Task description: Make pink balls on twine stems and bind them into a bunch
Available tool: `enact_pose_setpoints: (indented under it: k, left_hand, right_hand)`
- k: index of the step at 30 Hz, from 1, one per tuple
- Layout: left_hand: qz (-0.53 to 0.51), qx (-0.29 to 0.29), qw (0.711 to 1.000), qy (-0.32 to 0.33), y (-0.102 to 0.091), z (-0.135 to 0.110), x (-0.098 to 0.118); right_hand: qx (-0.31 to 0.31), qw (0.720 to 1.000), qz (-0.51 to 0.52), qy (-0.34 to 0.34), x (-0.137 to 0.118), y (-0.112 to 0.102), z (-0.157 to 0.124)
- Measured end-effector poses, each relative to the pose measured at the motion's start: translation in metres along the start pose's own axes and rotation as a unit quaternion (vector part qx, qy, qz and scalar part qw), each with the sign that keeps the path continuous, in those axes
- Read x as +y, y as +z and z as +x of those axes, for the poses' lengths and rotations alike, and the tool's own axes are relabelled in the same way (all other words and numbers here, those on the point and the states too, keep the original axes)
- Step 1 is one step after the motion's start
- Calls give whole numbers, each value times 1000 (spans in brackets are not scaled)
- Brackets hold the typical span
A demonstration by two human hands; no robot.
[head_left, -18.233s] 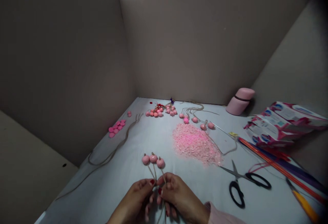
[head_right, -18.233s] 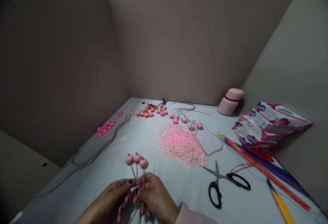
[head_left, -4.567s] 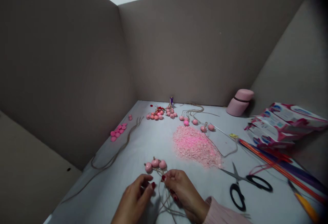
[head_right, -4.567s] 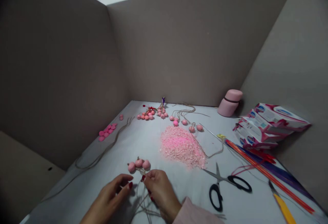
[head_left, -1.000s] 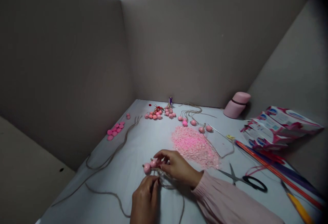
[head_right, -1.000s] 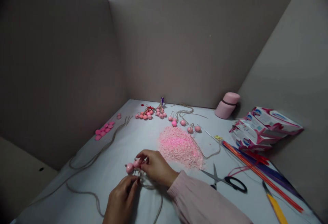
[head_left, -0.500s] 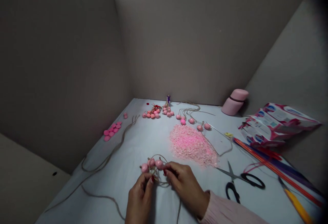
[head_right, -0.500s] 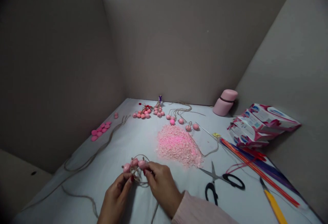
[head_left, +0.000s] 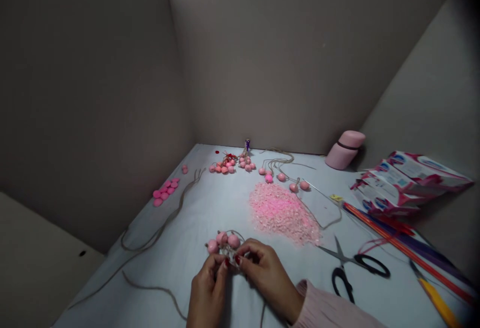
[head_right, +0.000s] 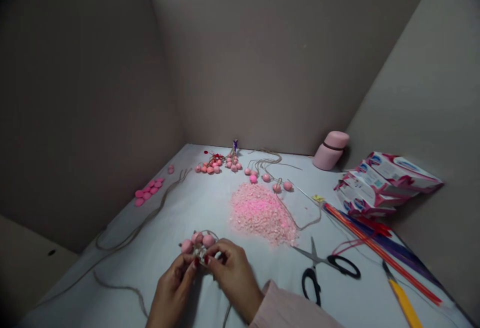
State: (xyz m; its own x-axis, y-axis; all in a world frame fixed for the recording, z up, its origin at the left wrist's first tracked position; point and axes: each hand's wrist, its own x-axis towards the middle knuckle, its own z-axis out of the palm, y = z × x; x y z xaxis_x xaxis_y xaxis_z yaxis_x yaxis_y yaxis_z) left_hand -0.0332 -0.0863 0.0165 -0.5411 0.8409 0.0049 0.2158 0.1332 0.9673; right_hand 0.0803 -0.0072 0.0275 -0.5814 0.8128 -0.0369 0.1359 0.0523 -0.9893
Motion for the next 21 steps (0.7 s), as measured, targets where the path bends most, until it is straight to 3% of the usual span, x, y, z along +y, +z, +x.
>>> enact_pose_setpoints:
  k: [3,10,13,18,19,21]
  left_hand:
    - [30,-52,998,-2,-4,1,-3]
    - [73,-46,996,-9,-1,-1,-6]
    - [79,-44,996,-9,1,0,-4]
    - [82,-42,996,-8,1,2,-1]
    - [83,-43,996,-8,0,2,-2]
    - [82,-50,995,-6,0,1,-3]
  right_hand:
    - [-29,996,85,10,-7,-9,-8]
    - [-48,979,198,15,-43,-40,-32]
    - [-110,967,225,46,-49,-51,-44]
    - [-254,953,112,125,-44,-62,-50]
    - [-270,949,76,145,-42,-62,-46]
    - [-244,956,5,164,-36,-57,-34]
